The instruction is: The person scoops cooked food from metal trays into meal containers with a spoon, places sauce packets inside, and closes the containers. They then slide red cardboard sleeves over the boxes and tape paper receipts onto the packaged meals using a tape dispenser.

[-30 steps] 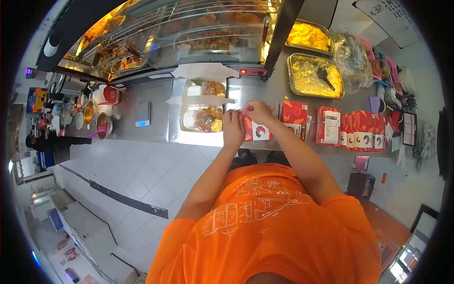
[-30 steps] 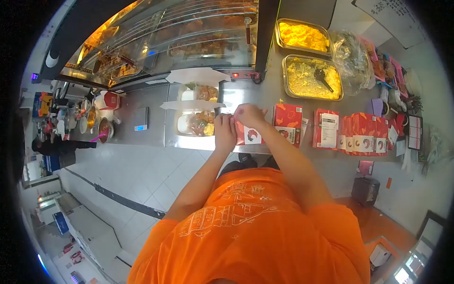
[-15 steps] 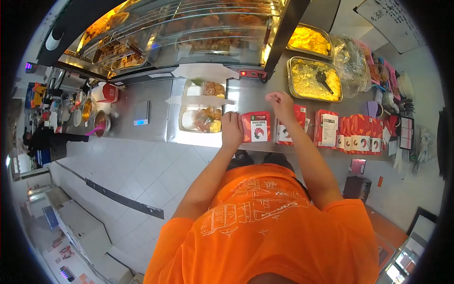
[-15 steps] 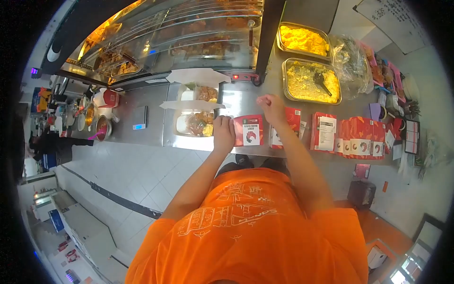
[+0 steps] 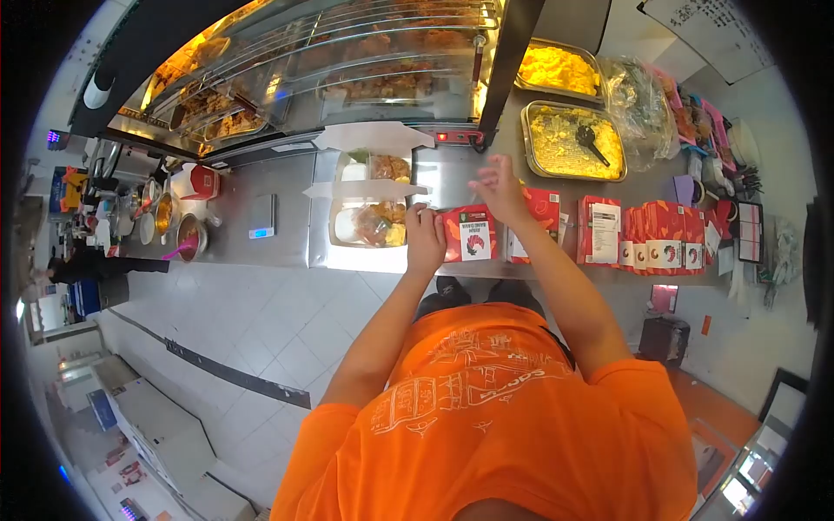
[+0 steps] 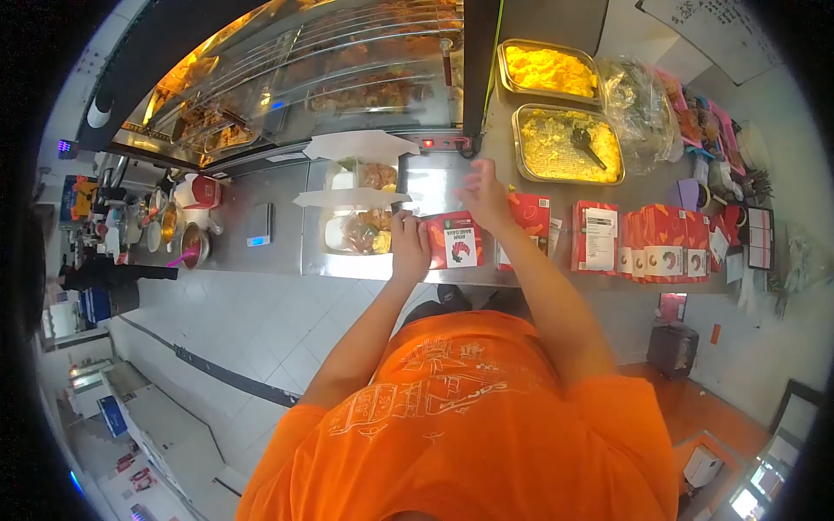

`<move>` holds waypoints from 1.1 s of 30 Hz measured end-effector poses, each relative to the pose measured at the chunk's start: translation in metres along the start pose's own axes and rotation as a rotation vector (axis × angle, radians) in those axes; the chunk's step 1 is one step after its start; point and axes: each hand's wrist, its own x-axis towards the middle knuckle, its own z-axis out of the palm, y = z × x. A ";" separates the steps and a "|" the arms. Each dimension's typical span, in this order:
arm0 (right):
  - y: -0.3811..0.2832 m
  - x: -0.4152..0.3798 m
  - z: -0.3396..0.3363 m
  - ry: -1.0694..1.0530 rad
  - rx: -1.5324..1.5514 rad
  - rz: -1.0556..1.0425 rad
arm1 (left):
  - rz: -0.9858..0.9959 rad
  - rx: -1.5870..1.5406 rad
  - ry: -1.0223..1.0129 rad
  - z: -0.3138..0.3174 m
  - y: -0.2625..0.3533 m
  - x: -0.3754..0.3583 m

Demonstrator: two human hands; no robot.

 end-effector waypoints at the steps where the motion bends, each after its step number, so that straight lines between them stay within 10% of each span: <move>1: 0.001 -0.002 0.002 0.062 0.104 -0.090 | -0.011 -0.021 0.004 0.001 -0.001 0.001; 4: 0.013 -0.032 0.000 -0.081 -0.389 -0.340 | -0.008 -0.016 0.000 0.002 -0.004 0.001; 13: 0.026 -0.069 0.025 0.179 -0.438 -0.512 | 0.017 -0.050 -0.027 -0.002 -0.002 -0.002; 16: 0.029 -0.061 0.025 -0.046 -0.290 -0.040 | -0.024 -0.078 -0.099 0.000 -0.007 0.003; 33: 0.064 0.065 0.028 -1.349 -0.538 -0.229 | -0.026 -0.089 -0.112 0.005 -0.008 0.000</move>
